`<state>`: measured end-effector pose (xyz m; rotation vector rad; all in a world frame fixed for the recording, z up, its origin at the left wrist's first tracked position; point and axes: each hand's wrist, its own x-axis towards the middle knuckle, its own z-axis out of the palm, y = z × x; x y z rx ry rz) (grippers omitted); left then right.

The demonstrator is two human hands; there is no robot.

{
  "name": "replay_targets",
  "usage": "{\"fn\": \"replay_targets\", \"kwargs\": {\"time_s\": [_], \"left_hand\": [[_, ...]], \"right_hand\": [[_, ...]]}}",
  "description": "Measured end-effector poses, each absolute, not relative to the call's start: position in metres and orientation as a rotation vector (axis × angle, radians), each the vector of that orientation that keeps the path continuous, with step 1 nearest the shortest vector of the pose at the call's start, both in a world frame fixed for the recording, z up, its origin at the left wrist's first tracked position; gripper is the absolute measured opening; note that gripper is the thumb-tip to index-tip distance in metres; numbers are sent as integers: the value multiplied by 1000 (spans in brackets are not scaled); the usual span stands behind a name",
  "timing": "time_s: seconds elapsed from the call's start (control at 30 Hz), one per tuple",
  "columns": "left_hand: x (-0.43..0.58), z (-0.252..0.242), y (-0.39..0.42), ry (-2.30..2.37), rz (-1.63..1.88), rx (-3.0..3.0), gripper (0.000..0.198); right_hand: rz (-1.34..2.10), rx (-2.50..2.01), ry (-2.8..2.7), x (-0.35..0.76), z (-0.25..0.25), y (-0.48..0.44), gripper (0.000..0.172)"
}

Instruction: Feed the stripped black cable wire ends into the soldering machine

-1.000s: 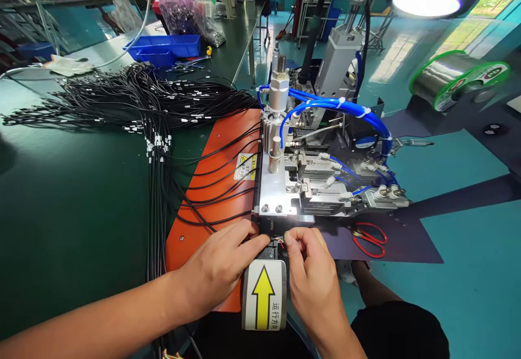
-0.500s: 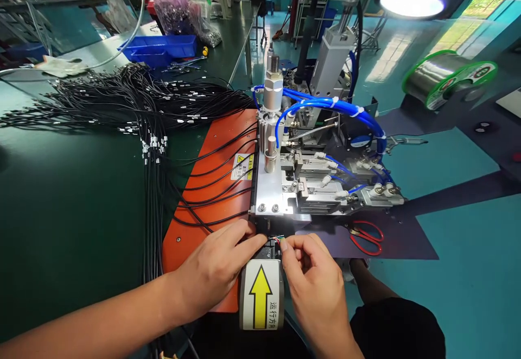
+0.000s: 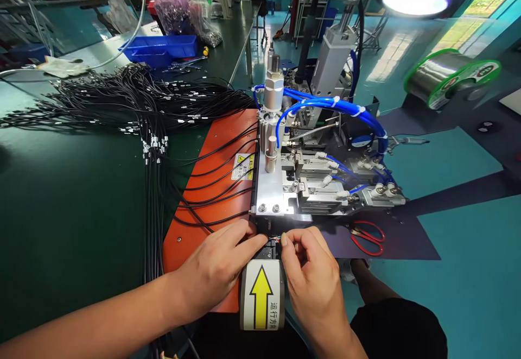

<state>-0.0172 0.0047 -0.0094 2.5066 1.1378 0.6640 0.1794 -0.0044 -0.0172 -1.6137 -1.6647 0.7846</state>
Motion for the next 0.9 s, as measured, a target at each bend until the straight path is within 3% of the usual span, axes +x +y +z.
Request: {"fn": "replay_targets", "kwargs": {"time_s": [0.9], "left_hand": [[-18,-10,4,1140,648,2506,30]], "right_hand": [[763,-1599,-1687,181,-25,-7,19]]}}
